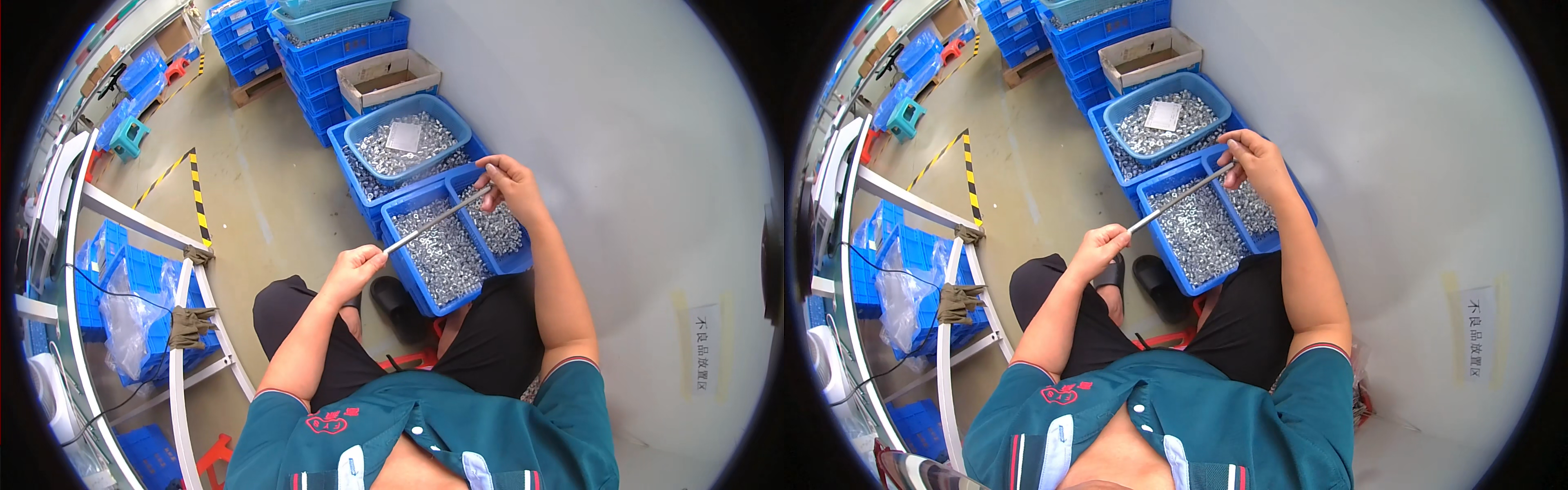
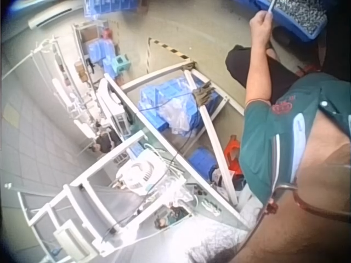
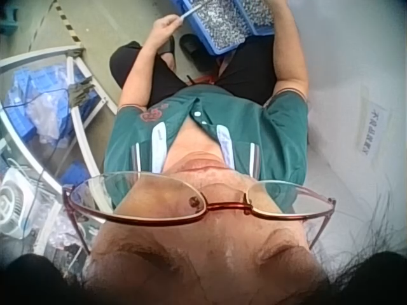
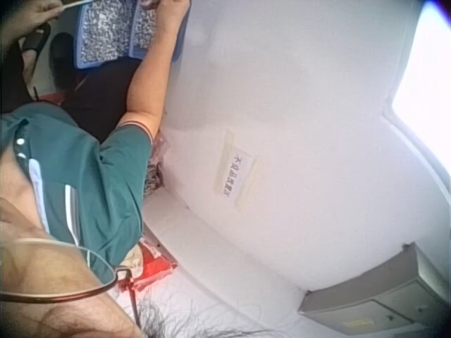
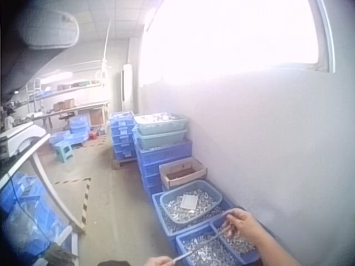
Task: Threading small metal components onto a thin metal rod in a manufacturing setting.
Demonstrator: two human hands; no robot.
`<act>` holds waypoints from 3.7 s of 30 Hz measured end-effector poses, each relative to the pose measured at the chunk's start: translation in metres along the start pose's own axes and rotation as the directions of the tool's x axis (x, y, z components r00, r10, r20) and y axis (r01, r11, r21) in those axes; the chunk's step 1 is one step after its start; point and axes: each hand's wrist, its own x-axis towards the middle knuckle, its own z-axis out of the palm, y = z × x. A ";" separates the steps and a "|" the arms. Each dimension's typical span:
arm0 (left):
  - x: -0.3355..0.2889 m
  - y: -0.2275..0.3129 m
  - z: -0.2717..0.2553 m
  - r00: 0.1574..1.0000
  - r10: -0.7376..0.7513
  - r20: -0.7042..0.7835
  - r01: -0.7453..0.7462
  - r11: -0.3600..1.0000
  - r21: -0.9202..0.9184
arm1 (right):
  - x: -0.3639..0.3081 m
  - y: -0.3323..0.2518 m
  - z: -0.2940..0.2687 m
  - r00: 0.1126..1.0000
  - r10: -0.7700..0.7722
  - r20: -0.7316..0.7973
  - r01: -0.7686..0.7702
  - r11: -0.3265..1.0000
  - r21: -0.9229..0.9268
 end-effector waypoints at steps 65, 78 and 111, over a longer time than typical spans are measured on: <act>-0.006 0.000 -0.012 0.979 0.160 -0.126 -0.143 0.981 0.131 | -0.010 0.017 0.017 0.947 0.179 0.265 -0.319 0.614 0.722; 0.016 -0.013 0.002 0.976 0.145 -0.164 -0.147 0.989 -0.004 | -0.023 0.043 0.101 0.941 0.212 0.263 -0.264 0.947 0.183; 0.012 0.003 -0.005 0.965 -0.089 -0.247 0.026 0.968 -0.249 | -0.007 0.262 0.109 0.948 -0.140 0.286 0.312 0.228 -0.923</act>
